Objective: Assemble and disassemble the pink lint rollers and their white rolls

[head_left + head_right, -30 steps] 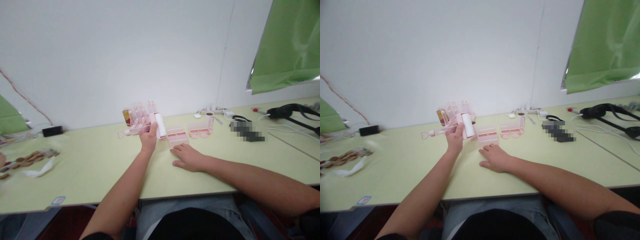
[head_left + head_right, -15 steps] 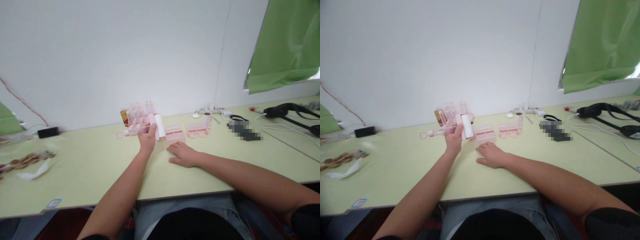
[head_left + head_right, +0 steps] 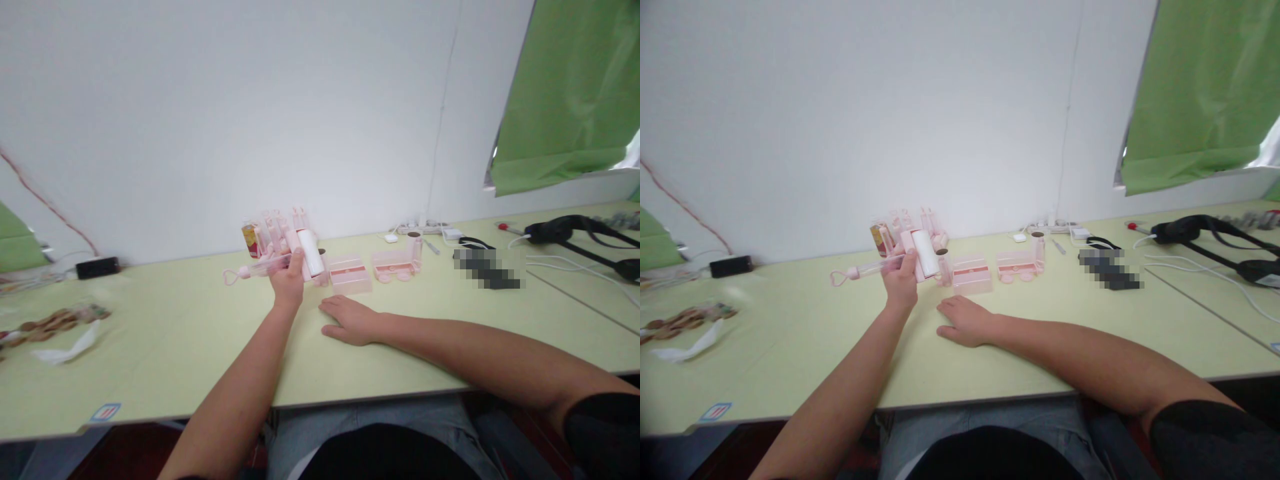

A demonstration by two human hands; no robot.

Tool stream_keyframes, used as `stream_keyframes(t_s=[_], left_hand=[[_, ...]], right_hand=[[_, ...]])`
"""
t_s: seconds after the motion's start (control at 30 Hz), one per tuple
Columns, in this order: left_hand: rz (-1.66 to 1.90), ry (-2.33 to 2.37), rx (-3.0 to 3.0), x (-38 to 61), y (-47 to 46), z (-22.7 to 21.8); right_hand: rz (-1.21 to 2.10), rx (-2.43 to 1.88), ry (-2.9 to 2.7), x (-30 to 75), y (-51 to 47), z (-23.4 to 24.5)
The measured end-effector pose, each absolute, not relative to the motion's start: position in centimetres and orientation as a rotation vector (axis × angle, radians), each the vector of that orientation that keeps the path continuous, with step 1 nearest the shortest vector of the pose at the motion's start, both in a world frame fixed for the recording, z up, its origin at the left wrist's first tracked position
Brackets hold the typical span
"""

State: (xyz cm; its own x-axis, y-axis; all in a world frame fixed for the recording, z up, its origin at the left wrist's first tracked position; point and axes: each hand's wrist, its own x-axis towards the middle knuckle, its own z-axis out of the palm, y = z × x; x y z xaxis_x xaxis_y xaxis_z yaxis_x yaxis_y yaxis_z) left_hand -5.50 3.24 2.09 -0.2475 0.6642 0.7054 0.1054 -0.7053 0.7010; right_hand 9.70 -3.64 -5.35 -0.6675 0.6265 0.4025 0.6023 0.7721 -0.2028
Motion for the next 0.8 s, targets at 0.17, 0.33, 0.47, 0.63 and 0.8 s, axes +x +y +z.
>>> stream_keyframes(t_s=[0.17,0.33,0.47,0.63,0.8], left_hand=[[2.033,0.936,1.542,-6.0,3.6,2.2],[2.049,0.947,1.515,-6.3,3.6,2.5],[2.06,0.972,1.511,-6.5,3.3,2.8],[2.033,1.016,1.527,-6.7,3.0,2.9],[2.007,1.012,1.552,-6.8,2.9,2.9]], right_hand=[[0.032,-1.094,-2.443,4.8,-2.4,-6.1],[-0.039,-1.304,-2.43,2.3,-0.6,-5.9],[-0.075,-1.34,-2.441,1.8,0.7,-5.7],[-0.068,-1.369,-2.424,1.8,1.7,-5.6],[-0.098,-1.404,-2.386,1.9,2.5,-5.4]])
